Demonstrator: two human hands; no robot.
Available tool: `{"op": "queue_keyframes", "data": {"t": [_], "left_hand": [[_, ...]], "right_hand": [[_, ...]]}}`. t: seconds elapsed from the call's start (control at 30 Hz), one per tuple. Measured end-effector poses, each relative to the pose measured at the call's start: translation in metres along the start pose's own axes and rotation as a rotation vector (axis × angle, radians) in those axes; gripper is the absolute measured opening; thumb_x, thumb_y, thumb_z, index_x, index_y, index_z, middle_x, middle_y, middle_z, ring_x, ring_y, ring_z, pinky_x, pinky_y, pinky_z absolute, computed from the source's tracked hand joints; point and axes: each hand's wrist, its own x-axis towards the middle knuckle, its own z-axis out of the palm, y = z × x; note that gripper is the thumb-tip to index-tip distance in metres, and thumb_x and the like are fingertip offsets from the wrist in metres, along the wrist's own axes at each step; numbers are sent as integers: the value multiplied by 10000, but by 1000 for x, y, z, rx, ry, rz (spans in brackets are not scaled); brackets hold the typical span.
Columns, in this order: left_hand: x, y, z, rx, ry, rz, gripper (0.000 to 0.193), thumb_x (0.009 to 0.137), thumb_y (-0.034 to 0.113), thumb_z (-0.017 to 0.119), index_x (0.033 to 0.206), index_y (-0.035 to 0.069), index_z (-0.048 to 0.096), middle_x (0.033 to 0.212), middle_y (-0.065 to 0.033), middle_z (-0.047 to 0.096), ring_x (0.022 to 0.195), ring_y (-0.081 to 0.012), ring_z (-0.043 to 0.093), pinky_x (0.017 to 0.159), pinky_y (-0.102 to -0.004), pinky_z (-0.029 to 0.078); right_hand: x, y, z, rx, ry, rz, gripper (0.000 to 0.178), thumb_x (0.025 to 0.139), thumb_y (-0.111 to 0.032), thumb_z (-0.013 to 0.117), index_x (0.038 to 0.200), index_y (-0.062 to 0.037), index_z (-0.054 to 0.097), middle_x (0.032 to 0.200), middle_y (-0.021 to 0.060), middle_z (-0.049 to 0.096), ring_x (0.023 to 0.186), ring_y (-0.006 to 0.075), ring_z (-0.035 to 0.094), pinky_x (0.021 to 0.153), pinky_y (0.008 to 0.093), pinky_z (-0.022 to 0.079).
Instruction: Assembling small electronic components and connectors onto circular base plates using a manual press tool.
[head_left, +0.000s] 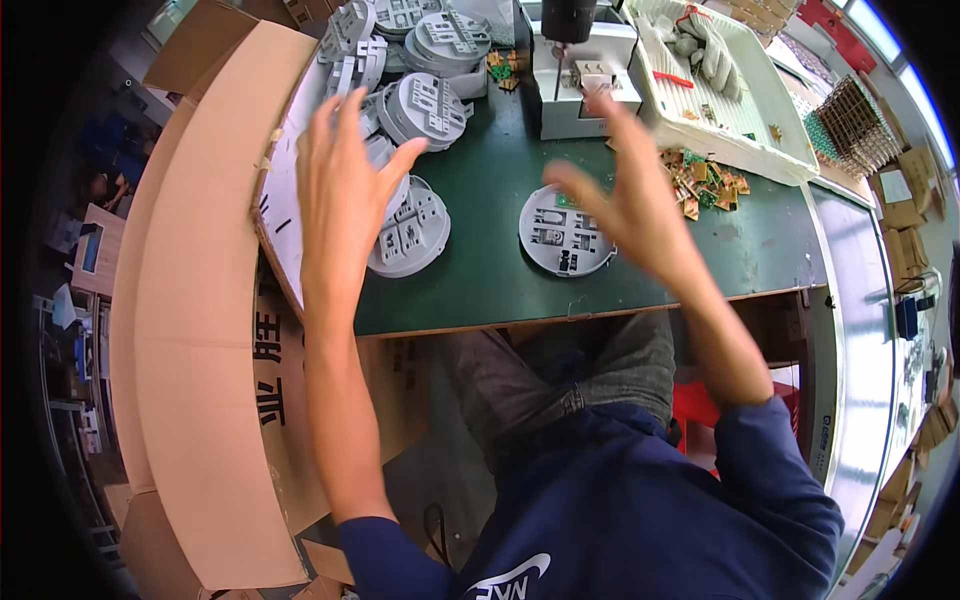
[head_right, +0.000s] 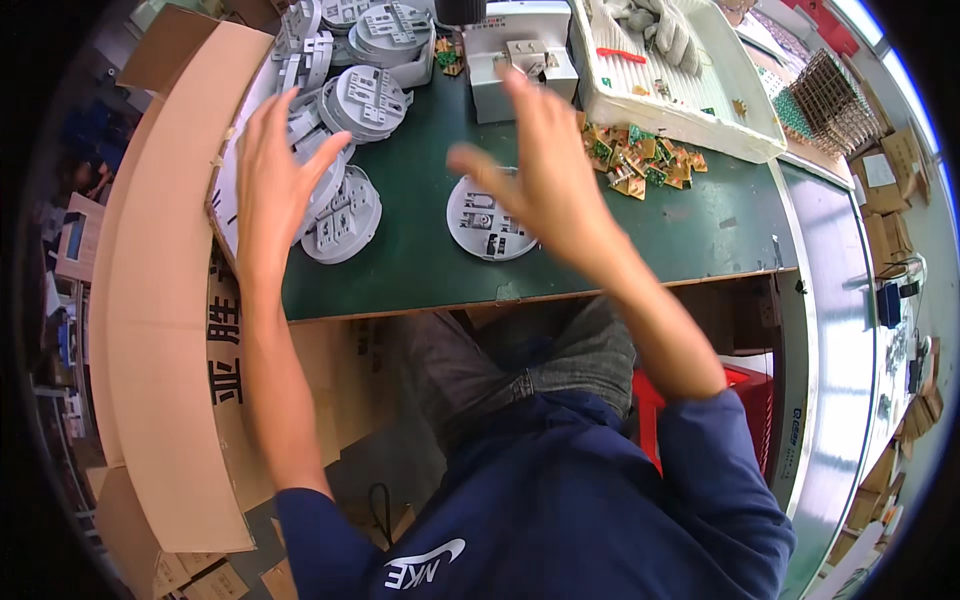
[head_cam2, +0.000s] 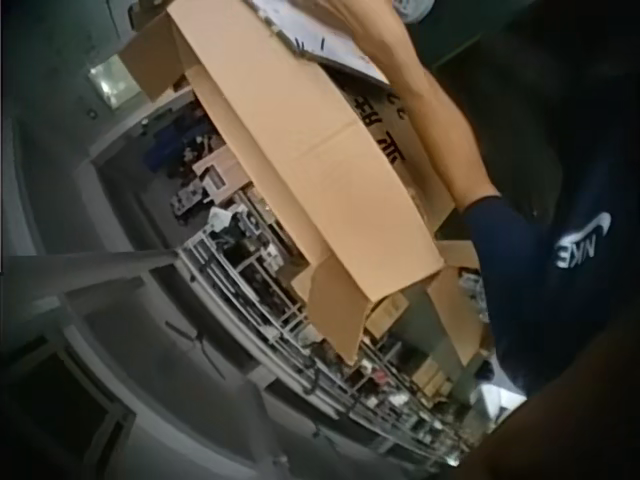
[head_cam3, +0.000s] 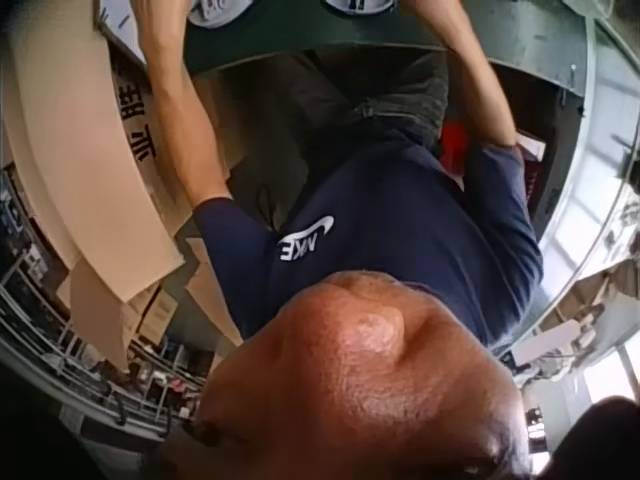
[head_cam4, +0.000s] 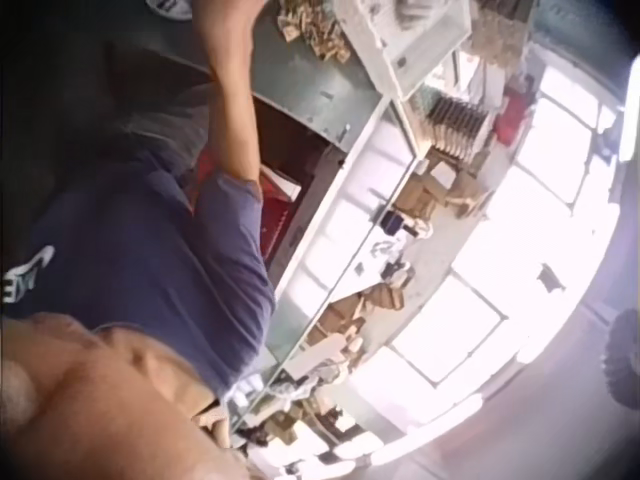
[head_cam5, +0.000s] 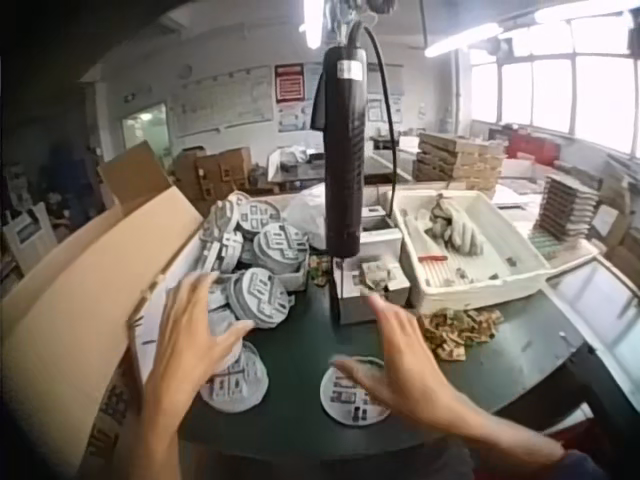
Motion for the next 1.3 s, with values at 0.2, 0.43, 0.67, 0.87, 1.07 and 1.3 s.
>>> {"op": "queue_keyframes", "data": {"t": [0.2, 0.43, 0.67, 0.87, 1.07, 1.3], "left_hand": [[59, -4, 68, 287, -290, -61, 714, 785, 531, 840, 1155, -64, 703, 1211, -226, 648, 1133, -382, 577, 993, -471, 479], [54, 3, 82, 209, -143, 5, 564, 731, 357, 918, 1109, 12, 683, 1101, -171, 679, 1069, -350, 618, 920, -451, 505], [60, -24, 71, -144, -269, -225, 451, 836, 370, 841, 1075, 24, 676, 942, -148, 730, 864, -355, 693, 786, -422, 532], [76, -53, 32, -765, -459, -521, 486, 954, 358, 751, 1215, -46, 678, 1007, -37, 758, 799, -83, 692, 717, -271, 532], [46, -53, -18, -814, -343, -527, 506, 973, 319, 730, 1298, -58, 639, 1135, -75, 692, 969, -113, 677, 786, -265, 544], [-22, 24, -16, -843, -275, -374, 218, 908, 63, 773, 1096, -1, 683, 1009, -56, 706, 1105, -201, 675, 969, -317, 493]], "right_hand": [[-62, -24, 16, -289, -346, -4, 788, 867, -429, 787, 1507, -119, 448, 1545, 179, 442, 1462, 488, 329, 1162, 590, 348], [-68, 5, -9, -139, -87, -4, 372, 946, -241, 729, 1272, -78, 652, 1195, 165, 719, 1043, 345, 703, 1069, 512, 484], [-80, 114, -132, 270, 538, 573, 404, 1097, -367, 510, 1184, -11, 679, 1087, 60, 691, 919, 132, 643, 851, 292, 516], [-199, 254, -335, 115, 845, 855, 392, 1049, -249, 569, 1336, 12, 626, 1269, 149, 679, 1101, 223, 673, 989, 345, 532], [-368, 343, -465, -95, 866, 1135, 404, 1034, -249, 561, 1349, 1, 606, 1171, 165, 699, 1001, 205, 704, 858, 352, 591], [-316, 289, -402, -1429, 162, 1095, 404, 1015, -357, 529, 1356, -193, 670, 1368, 108, 672, 1276, 357, 611, 1108, 462, 449]]}}
